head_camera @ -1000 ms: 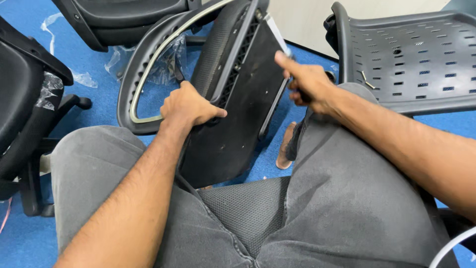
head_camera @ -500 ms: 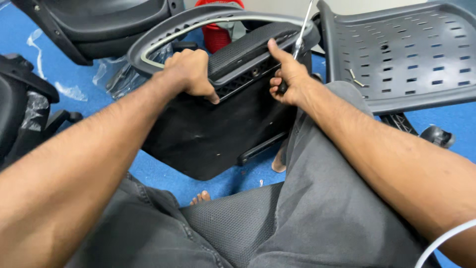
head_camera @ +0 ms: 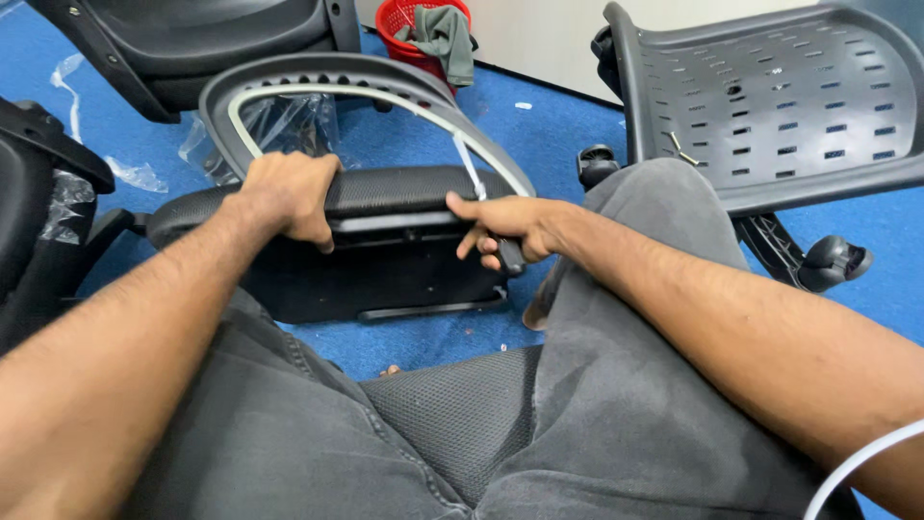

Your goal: The person attaches a chair armrest to a chair back using a screwdriver. They align the armrest, insert screws, and tighten them to secure the part.

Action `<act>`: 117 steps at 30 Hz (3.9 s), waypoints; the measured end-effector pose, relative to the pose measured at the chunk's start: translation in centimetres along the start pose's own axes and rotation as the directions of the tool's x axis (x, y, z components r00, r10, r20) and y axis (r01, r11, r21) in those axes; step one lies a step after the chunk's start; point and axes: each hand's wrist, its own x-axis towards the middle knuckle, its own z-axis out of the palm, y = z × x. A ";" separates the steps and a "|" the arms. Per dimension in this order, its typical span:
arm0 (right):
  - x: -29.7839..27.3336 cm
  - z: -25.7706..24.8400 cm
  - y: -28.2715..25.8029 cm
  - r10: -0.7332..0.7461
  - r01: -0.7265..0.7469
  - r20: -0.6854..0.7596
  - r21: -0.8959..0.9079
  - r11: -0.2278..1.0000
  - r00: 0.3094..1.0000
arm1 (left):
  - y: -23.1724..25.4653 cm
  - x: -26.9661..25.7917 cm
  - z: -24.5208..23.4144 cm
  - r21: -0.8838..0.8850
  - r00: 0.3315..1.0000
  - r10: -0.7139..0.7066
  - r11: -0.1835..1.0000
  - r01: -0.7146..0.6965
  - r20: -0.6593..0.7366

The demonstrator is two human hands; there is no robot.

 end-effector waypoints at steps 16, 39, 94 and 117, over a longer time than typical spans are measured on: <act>-7.0 -13.0 4.8 -0.208 0.189 -0.628 -0.098 0.977 0.750 | 12.8 1.9 0.5 -0.153 0.990 -0.102 0.981 0.116 0.094; -1.0 -30.6 13.2 -0.371 -0.370 -0.924 -0.379 0.848 0.095 | 20.2 7.4 4.7 -0.025 0.858 0.319 0.933 -0.359 -0.403; 5.5 -6.2 3.2 -0.159 0.681 -0.748 0.468 0.563 0.645 | 9.4 14.6 0.4 -0.072 0.918 0.079 0.991 -0.116 -0.388; 7.8 -6.2 9.9 -0.281 0.735 -0.869 0.130 0.666 0.408 | 15.5 14.8 3.7 -0.087 0.879 0.162 0.971 -0.223 -0.449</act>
